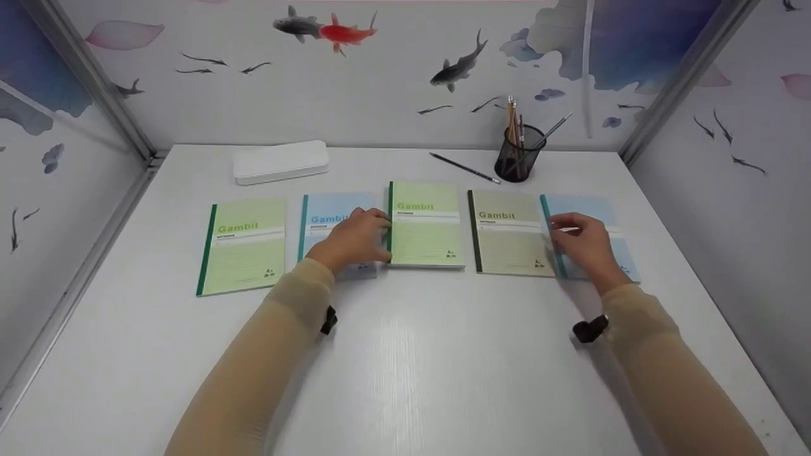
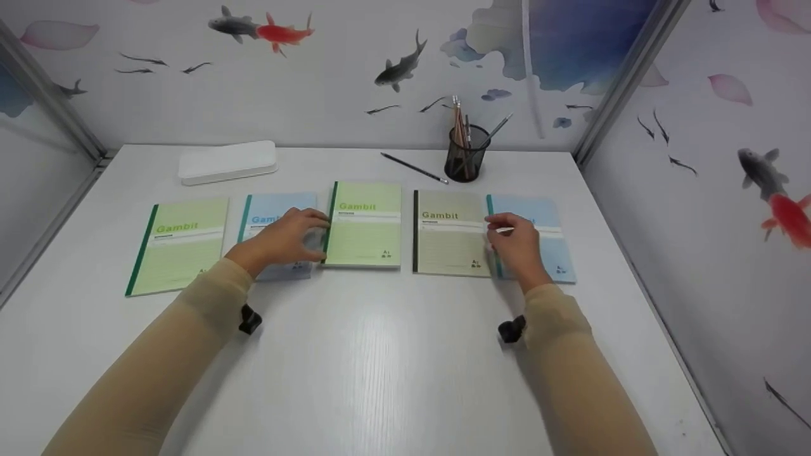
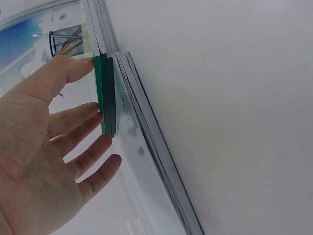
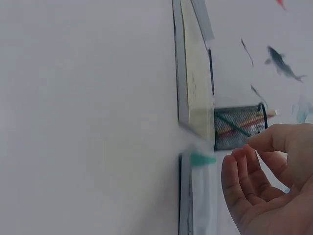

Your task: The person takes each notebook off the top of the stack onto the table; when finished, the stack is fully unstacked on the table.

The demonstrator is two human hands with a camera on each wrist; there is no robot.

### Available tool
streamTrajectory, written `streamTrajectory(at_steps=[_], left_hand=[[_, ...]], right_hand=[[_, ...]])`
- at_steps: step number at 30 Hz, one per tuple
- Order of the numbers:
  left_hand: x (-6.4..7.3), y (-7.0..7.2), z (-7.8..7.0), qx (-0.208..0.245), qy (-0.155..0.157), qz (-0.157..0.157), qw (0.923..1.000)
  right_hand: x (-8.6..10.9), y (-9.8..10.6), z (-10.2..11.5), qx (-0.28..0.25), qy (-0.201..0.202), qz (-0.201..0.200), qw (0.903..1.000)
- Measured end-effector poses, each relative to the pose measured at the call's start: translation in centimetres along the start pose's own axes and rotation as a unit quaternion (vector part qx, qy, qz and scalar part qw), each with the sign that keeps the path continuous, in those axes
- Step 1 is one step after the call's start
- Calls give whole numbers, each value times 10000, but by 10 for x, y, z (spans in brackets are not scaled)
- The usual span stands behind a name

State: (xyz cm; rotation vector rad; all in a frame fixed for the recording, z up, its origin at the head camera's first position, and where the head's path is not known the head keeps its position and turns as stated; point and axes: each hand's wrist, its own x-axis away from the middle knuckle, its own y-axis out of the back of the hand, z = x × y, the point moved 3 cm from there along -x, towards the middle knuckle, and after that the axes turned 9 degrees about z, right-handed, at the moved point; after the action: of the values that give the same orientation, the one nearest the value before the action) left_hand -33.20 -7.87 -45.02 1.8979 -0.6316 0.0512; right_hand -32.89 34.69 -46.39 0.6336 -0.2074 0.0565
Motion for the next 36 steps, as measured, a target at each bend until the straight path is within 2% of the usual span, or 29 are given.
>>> streamTrajectory(at_steps=[7, 14, 20, 25, 30, 36], left_hand=[[0, 1, 3, -24, 32, -15, 10000], [0, 1, 4, -184, -147, -28, 9997], [1, -1, 3, -122, -115, -1, 9999], [1, -1, 2, 36, -88, 19, 10000], [1, -1, 1, 25, -49, 3, 10000], [1, -1, 4, -78, -70, -35, 9999]], right_hand=[[-2, -50, 37, -158, 316, 525, 9980], [-9, -82, 57, -643, 486, 837, 9932], [-18, -99, 70, -545, 341, 1058, 9923], [-24, -106, 79, -462, 209, 1046, 9932], [-29, -112, 84, -423, 188, 1005, 9939], [-32, -122, 89, -129, 341, 1339, 9903]])
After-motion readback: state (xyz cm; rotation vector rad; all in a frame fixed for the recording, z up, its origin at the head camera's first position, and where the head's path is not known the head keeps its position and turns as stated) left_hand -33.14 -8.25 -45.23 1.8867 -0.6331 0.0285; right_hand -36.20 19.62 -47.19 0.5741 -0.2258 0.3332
